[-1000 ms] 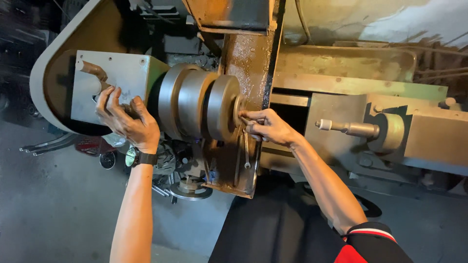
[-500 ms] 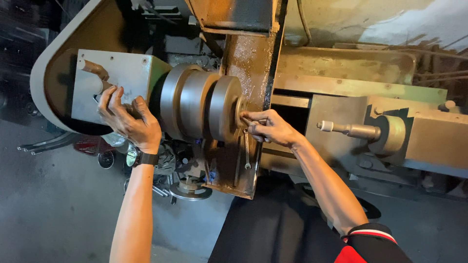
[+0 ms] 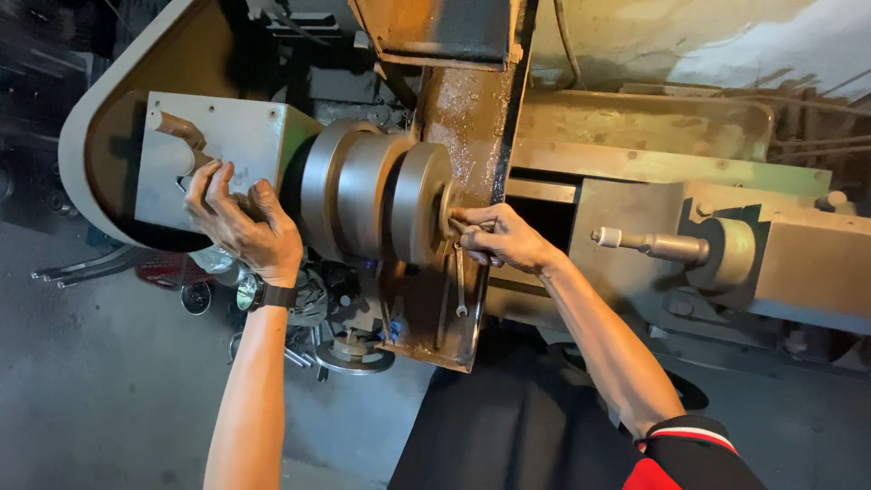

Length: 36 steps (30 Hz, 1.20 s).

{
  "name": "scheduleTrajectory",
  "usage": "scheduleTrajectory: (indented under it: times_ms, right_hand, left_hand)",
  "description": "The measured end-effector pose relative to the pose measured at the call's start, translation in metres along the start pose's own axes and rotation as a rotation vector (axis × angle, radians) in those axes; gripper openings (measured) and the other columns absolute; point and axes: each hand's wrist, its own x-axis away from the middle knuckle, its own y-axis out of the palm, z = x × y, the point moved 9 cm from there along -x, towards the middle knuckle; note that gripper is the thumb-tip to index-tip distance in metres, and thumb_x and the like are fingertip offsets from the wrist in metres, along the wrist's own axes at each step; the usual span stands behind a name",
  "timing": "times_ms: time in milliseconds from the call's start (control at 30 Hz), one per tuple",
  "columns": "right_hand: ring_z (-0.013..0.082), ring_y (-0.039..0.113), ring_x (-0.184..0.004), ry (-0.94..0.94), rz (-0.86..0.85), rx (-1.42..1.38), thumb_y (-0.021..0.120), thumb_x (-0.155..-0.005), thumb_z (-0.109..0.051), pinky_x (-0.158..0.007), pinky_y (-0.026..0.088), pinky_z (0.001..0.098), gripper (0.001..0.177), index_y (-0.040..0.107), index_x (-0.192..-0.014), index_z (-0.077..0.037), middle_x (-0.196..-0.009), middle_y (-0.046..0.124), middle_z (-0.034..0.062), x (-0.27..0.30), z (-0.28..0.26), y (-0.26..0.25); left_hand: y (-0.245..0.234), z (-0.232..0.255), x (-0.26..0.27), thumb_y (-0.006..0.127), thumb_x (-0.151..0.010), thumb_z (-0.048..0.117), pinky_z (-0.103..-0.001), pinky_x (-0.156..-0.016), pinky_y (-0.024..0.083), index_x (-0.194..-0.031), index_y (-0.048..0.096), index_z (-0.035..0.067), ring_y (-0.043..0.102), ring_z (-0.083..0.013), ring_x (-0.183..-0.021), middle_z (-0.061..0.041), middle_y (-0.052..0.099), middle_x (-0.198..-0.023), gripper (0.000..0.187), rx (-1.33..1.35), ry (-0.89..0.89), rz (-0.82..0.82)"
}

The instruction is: The person operates a metal lathe, using a wrench to tighten the chuck and a cloth to wipe the rotating metal workpiece. They repeatedly adjust the machine's controls and clean the workpiece surface while it spins.

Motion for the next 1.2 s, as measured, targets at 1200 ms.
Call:
scheduleTrajectory:
  times_ms: [1200]
  right_hand:
    - [0.0037, 0.049, -0.053, 0.038, 0.021, 0.022, 0.063, -0.092, -0.013, -0.044, 0.036, 0.0192, 0.057, 0.053, -0.147, 0.001, -0.065, 0.054, -0.0041, 0.005, -0.002, 0.002]
  left_hand:
    - [-0.003, 0.007, -0.004, 0.062, -0.111, 0.025, -0.053, -0.111, 0.04, -0.132, 0.056, 0.004, 0.052, -0.0366, -0.129, -0.015, 0.055, -0.138, 0.03, -0.049, 0.017, 0.008]
